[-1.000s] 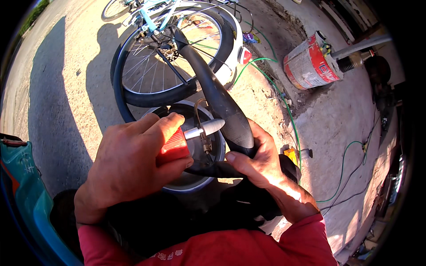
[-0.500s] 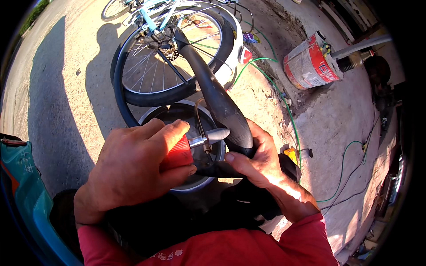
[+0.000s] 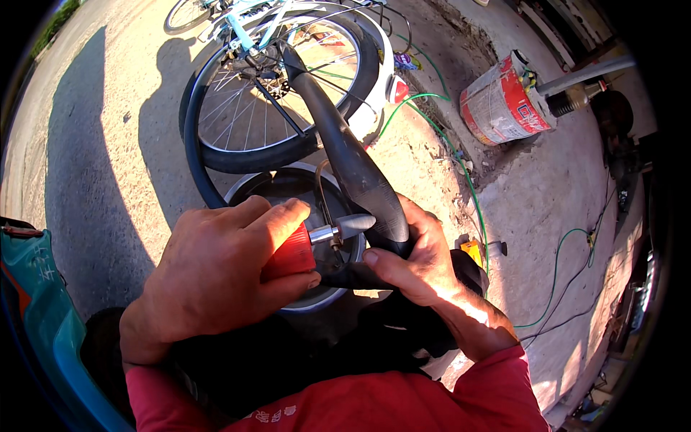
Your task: The person repairs a bicycle inner tube by using a hand-held grinding tool to roughen the surface around a puncture, while holding the tube over a metal basin.
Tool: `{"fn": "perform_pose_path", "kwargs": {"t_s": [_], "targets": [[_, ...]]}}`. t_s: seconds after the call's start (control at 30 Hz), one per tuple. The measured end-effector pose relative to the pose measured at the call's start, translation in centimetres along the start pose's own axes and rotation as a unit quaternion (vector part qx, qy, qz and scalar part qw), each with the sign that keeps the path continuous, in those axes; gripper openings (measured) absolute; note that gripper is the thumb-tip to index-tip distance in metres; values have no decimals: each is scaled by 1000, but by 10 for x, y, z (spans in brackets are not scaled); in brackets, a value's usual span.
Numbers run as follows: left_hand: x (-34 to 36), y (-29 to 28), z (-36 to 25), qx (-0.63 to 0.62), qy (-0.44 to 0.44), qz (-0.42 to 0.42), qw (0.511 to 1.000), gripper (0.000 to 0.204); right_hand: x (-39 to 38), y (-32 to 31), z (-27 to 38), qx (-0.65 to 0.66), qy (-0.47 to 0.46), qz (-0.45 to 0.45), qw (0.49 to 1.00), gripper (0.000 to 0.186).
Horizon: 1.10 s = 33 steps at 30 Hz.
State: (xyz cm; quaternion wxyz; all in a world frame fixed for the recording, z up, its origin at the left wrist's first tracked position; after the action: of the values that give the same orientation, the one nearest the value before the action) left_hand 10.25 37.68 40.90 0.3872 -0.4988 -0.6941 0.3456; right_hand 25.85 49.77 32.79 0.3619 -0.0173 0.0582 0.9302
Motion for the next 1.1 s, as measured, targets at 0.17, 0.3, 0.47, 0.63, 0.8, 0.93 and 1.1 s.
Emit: {"fn": "perform_pose_path", "kwargs": {"t_s": [0.17, 0.3, 0.47, 0.63, 0.8, 0.93, 1.1], "targets": [[0, -2, 4, -7, -12, -35, 999, 67, -2, -2, -1, -28, 11, 6, 1000, 60], [1, -1, -1, -14, 3, -39, 999, 67, 0, -1, -2, -14, 2, 2, 1000, 60], [1, -1, 2, 0, -3, -33, 999, 67, -2, -1, -4, -8, 12, 4, 1000, 60], [0, -2, 3, -14, -7, -38, 999, 67, -3, -1, -6, -13, 27, -1, 1000, 61], [0, -1, -1, -2, 10, -21, 1000, 67, -2, 1, -6, -18, 14, -1, 1000, 60], [1, -2, 6, 3, -23, -31, 999, 67, -3, -1, -6, -50, 24, 1, 998, 61], [0, -1, 0, -3, 8, -35, 999, 67, -2, 1, -5, -32, 14, 2, 999, 61]]}}
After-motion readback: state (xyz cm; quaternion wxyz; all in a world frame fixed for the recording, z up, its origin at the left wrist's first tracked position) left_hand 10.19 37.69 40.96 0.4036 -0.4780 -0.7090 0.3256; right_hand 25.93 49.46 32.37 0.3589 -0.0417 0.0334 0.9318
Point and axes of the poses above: each hand's wrist, its own x-axis towards the middle knuckle, its own y-axis out of the palm, z = x × y, the point moved 6 cm from there along x, towards the middle knuckle, and after that the axes turned 13 degrees about -z, right-handed, at the moved point
